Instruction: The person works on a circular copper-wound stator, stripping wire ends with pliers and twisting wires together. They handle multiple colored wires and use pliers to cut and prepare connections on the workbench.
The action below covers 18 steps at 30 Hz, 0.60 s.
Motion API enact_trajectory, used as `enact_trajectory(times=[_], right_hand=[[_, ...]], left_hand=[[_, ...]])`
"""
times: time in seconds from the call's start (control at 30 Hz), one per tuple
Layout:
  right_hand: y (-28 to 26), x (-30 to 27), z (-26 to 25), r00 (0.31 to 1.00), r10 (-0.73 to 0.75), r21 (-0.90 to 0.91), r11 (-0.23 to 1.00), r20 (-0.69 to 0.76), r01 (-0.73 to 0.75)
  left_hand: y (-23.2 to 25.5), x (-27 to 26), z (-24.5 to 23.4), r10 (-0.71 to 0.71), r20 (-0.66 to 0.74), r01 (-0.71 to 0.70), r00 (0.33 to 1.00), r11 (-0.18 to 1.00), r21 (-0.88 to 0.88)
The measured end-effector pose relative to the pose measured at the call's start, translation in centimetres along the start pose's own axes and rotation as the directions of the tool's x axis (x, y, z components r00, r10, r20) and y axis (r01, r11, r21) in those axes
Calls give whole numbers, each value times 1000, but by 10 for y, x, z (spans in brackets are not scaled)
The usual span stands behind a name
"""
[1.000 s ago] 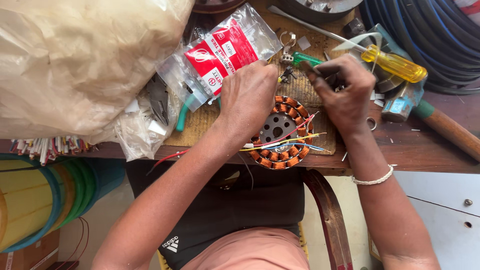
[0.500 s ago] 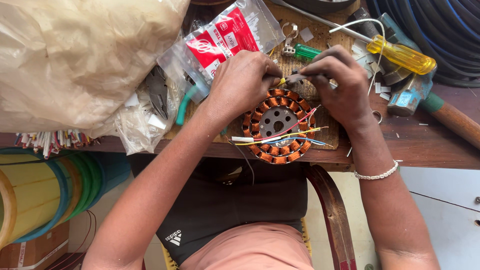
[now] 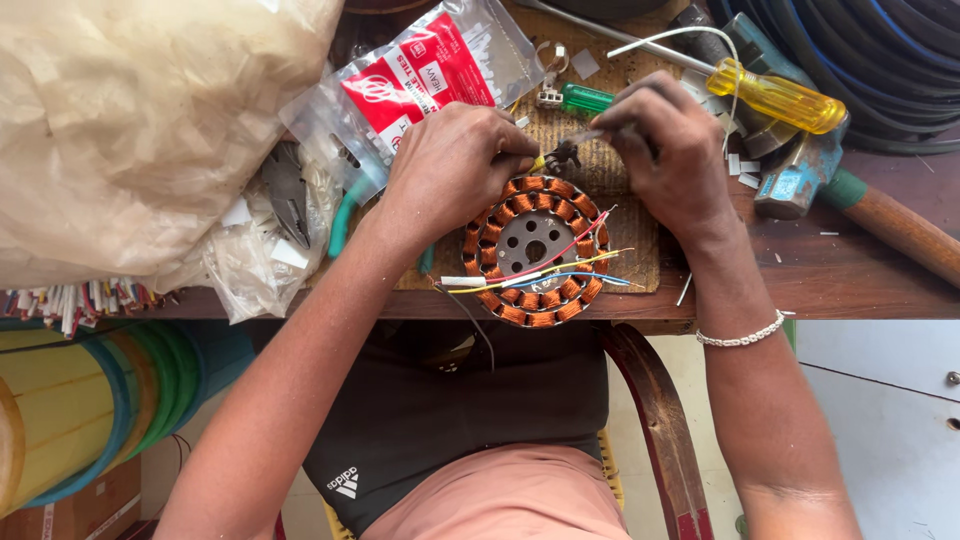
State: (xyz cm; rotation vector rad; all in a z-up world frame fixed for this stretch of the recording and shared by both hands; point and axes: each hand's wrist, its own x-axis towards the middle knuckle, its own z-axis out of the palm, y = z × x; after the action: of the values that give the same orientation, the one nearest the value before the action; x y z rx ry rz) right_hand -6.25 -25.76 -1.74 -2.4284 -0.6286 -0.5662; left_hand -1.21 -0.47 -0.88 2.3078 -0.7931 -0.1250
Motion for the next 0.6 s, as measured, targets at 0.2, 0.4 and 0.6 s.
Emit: enact_trajectory(times=[0.2,0.4,0.6], right_hand=[[-6,-3,-11,978,180,212,965,-110,-153],[-30,10,-11,858,511,544,732,-42,-409],[-33,14,-4,862,506,591,689,24,-420]], left_hand=[[6,-5,3,-7,-68,8,998,1000,15],[17,-16,5,17,-258,-15,966,1000,12],[24,-25,6,154,-358,-108,921,983,146]])
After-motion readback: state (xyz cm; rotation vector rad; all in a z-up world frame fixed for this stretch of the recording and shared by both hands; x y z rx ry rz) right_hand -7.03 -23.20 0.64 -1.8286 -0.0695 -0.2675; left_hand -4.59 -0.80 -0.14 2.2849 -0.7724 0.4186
